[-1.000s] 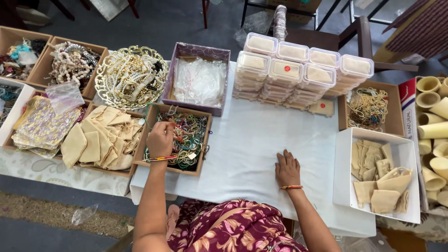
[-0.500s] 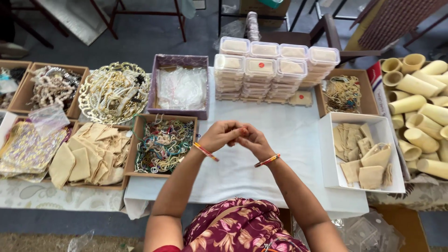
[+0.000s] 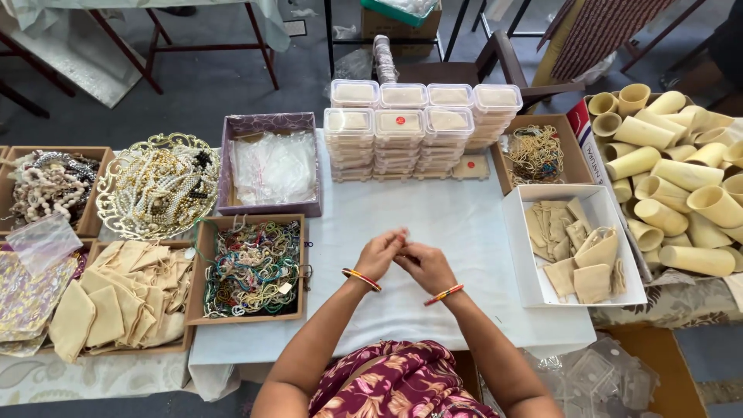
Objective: The person repeatedly picks up small jewelry items, places them into small beige cloth pouches, folds the pouches, and then places the pouches into clear plastic containers. The person stacks the filled containers on the table.
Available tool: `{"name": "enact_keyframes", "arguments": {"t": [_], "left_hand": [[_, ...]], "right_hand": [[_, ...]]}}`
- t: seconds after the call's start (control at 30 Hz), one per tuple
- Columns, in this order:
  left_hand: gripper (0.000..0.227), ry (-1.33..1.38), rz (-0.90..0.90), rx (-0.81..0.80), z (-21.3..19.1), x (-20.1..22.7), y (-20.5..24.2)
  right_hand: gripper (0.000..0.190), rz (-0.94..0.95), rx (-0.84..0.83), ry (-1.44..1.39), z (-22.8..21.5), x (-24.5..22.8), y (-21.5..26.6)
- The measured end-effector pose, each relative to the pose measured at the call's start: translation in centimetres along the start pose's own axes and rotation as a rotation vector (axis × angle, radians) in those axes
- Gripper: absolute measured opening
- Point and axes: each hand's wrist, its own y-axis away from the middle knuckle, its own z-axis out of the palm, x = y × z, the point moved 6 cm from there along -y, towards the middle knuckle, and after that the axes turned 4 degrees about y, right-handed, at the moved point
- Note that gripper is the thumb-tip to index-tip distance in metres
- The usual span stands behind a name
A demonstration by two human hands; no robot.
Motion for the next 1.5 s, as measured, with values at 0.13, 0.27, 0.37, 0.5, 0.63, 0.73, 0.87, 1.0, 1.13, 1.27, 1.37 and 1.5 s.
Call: {"name": "enact_keyframes", "arguments": {"t": [0.13, 0.27, 0.37, 0.5, 0.63, 0.73, 0.87, 1.0, 1.13, 1.27, 1.37, 1.5], "left_hand": [[0.046, -0.485, -0.199, -0.092, -0.6, -2.2, 0.1], [0.041, 0.312, -0.231, -0.11, -1.5, -6.2, -1.0], [0.028, 0.545, -0.12, 0.012, 0.3, -0.5, 0.2], [0.037, -0.055, 0.232, 0.111, -1.2, 2.5, 0.6], [0.049, -0.342, -0.078, -0.061, -2.8, -4.9, -0.7], [0.049, 0.068, -0.294, -0.131, -2.6, -7.3, -1.1], [0.04, 0.638, -0.362, -0.013, 1.0, -1.3, 0.6], [0.044, 0.57, -0.159, 0.057, 0.4, -4.2, -1.3], [0.049, 0.237, -0.024, 0.08, -1.1, -6.6, -3.2], [0.039, -0.1, -0.087, 0.049, -1.3, -5.2, -2.9], [0.03, -0.168, -0.168, 0.016, -1.5, -5.6, -3.6], [0.025, -0.131, -0.185, 0.014, -2.9, -6.1, -5.3]], "right_hand": [[0.019, -0.174, 0.174, -0.141, -1.2, 1.5, -1.0], [0.019, 0.157, 0.21, -0.833, 0.4, 6.1, -1.8], [0.012, 0.195, 0.161, -0.972, 3.3, 5.6, -0.8], [0.011, 0.248, 0.082, -0.782, 2.4, 3.4, 0.4], [0.012, 0.037, 0.077, -0.638, 0.0, 2.2, -0.3], [0.011, 0.043, 0.159, -0.764, 0.2, 4.1, -1.3], [0.013, 0.186, 0.249, -0.986, 2.6, 6.4, -1.7], [0.013, 0.271, 0.251, -0.99, 3.3, 5.9, -1.8], [0.015, 0.178, 0.158, -0.529, 1.7, 4.0, -2.5], [0.012, 0.007, 0.125, -0.283, -0.1, 4.1, -3.9], [0.01, 0.031, 0.08, -0.491, -1.4, 3.1, -4.9], [0.011, -0.03, 0.088, -0.452, -0.6, 4.0, -5.8]]}}
